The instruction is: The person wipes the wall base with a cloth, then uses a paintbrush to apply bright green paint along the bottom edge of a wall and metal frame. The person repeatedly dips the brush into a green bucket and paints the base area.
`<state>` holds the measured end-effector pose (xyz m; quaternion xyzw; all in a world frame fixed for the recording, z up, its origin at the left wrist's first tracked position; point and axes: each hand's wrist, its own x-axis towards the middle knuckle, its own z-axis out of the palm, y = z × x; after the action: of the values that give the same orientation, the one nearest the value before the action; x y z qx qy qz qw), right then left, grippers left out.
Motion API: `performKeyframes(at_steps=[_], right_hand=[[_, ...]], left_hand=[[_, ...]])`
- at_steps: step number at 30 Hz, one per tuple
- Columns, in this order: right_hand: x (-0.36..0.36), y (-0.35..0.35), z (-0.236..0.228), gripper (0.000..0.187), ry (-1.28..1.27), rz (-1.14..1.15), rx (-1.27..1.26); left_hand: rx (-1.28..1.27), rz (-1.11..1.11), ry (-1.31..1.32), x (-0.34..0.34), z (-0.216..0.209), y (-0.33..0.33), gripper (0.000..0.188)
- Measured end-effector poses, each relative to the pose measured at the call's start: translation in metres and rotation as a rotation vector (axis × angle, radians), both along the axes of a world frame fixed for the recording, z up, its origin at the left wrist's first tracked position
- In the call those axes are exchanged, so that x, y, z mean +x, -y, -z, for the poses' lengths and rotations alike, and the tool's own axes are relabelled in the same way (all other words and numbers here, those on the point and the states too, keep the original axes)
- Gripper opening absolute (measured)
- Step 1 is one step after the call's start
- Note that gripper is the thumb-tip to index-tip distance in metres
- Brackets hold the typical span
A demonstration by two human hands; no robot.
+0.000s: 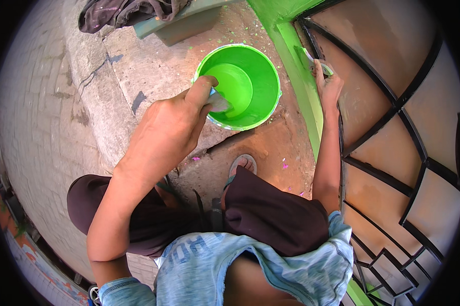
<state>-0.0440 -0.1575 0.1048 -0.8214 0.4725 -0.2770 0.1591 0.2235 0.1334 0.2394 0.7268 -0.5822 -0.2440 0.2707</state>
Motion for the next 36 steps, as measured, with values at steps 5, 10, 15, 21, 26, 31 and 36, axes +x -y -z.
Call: performKeyframes(at_steps=[5, 10, 15, 21, 26, 31, 36], right_hand=[[-0.044, -0.029, -0.051, 0.027, -0.52, 0.058, 0.073], [-0.04, -0.038, -0.066, 0.029, -0.36, 0.062, 0.151], [-0.02, -0.034, -0.034, 0.03, 0.198, 0.097, 0.163], [0.02, -0.094, -0.107, 0.021, 0.602, -0.012, 0.117], [0.051, -0.111, -0.111, 0.014, 0.237, -0.37, 0.193], [0.075, -0.11, -0.066, 0.023, -0.147, -0.581, 0.1], [0.071, -0.105, -0.045, 0.023, -0.248, -0.556, 0.022]], left_hand=[[-0.041, 0.014, -0.05, 0.001, 0.002, 0.003, 0.038], [-0.055, 0.01, -0.069, 0.0, 0.005, 0.004, 0.038], [-0.029, 0.014, -0.1, -0.001, -0.002, 0.006, 0.035], [0.014, 0.004, -0.127, 0.002, -0.004, 0.005, 0.031], [-0.171, 0.069, -0.07, 0.004, -0.016, 0.01, 0.028], [-0.159, 0.12, -0.003, 0.0, -0.037, 0.012, 0.024], [-0.162, 0.009, 0.058, 0.002, -0.046, 0.014, 0.021]])
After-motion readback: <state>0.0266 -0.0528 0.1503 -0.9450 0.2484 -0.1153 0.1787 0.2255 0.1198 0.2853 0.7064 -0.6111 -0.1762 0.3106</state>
